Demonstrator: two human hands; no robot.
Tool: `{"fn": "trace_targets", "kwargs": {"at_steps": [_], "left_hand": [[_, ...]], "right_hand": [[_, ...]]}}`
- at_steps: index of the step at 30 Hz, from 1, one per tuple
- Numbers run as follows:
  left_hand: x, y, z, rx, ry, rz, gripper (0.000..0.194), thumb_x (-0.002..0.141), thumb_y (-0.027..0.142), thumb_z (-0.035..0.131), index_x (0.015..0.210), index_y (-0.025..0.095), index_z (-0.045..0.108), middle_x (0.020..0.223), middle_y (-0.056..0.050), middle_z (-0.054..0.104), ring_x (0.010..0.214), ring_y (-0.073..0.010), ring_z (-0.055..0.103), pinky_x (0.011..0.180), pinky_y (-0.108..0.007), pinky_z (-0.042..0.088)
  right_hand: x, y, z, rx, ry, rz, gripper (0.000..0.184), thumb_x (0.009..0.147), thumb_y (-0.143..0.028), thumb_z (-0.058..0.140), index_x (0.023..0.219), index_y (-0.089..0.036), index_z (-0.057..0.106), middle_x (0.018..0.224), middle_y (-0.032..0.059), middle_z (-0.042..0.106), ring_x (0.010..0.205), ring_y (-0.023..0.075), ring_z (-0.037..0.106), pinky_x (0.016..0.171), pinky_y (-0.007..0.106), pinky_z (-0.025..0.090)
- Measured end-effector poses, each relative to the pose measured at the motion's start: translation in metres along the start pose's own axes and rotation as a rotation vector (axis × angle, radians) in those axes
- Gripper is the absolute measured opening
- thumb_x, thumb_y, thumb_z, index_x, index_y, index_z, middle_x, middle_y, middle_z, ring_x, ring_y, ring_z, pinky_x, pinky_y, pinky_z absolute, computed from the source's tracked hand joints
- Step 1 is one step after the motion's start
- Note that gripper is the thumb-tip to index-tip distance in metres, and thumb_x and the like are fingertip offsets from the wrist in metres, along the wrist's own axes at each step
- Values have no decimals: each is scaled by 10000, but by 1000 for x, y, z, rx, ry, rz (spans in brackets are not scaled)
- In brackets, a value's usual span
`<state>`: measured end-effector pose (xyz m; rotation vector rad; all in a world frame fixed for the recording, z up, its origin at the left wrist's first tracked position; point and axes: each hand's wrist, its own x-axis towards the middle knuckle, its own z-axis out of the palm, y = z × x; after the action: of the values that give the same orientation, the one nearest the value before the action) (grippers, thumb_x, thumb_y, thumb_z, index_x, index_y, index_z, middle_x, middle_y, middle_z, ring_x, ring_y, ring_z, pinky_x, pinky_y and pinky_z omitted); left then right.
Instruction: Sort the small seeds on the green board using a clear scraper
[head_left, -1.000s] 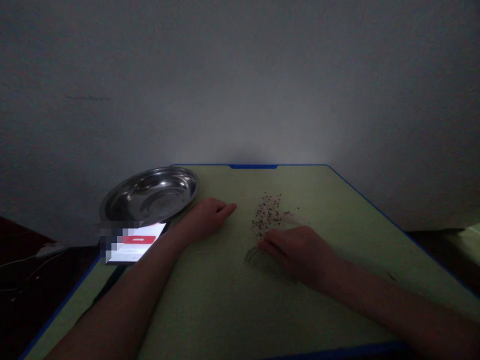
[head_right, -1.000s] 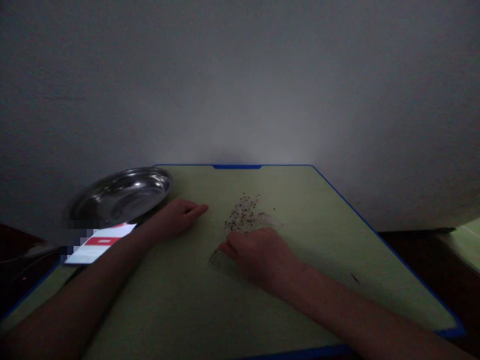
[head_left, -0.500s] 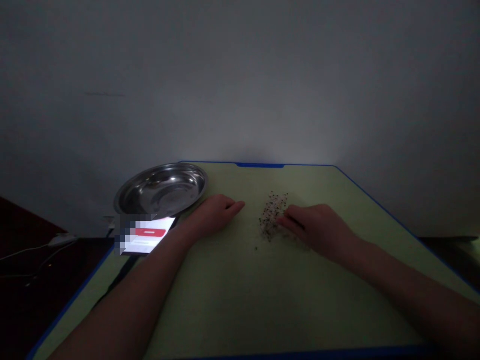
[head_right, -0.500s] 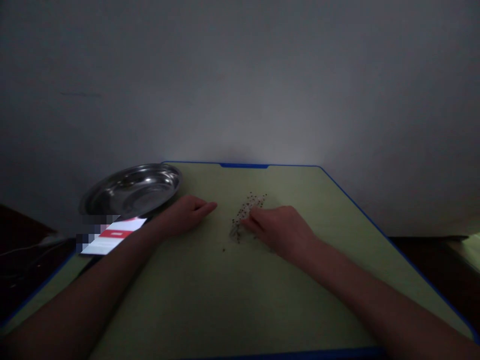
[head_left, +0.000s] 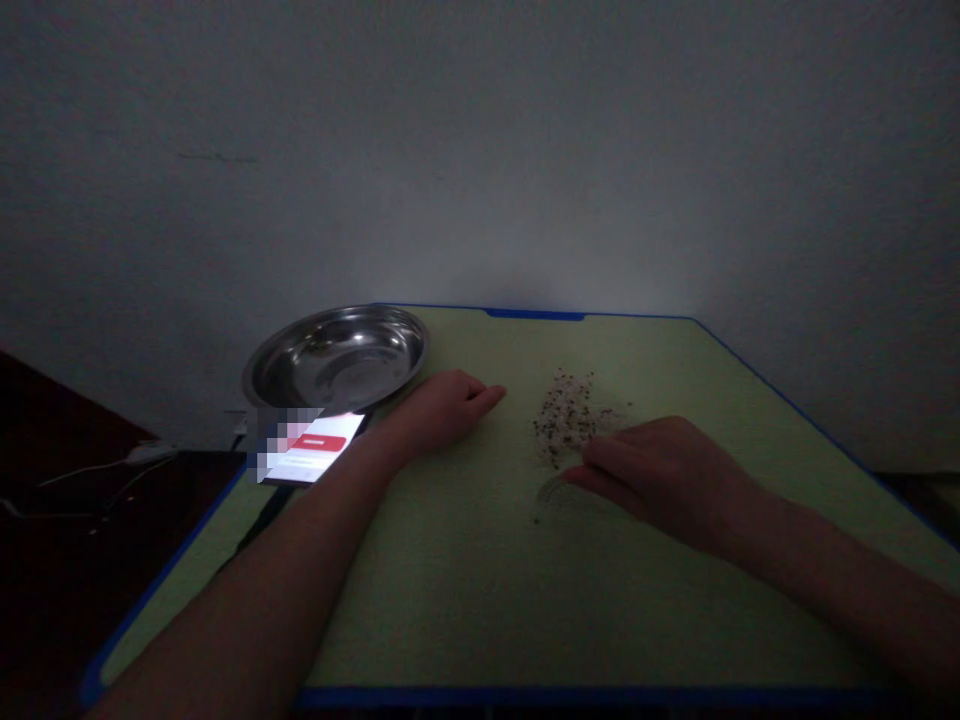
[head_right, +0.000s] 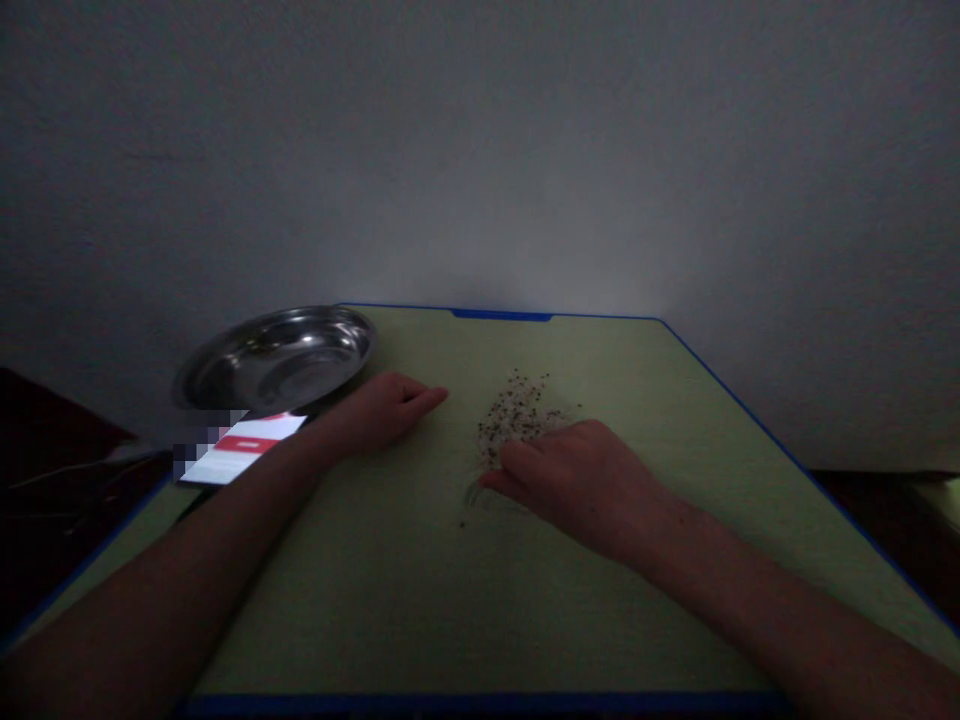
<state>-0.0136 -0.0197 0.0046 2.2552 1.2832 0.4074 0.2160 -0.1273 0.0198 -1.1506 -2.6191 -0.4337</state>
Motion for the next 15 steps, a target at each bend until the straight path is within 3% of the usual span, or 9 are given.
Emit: {"fn": "trace_targets", "kwargs": {"at_steps": [9, 15], "left_hand": [[0, 0, 0, 8, 0, -15, 524, 854, 567, 400, 491, 191, 365, 490, 20, 366, 513, -113, 343, 496, -279, 226], [0, 0, 1, 14, -8, -5, 527, 861, 574, 392, 498, 194, 350, 490, 22, 373, 511, -109, 313, 508, -279, 237]], "right_hand": [[-3, -7, 7, 44, -8, -21, 499, 1028, -400, 306, 637, -196, 540, 483, -21, 558, 430, 102, 494, 491, 291, 234], [-12, -12, -5, 118, -60, -64, 508, 1033, -402, 295, 624, -207, 524, 491, -31, 562, 433, 104, 494, 505, 299, 248]]}}
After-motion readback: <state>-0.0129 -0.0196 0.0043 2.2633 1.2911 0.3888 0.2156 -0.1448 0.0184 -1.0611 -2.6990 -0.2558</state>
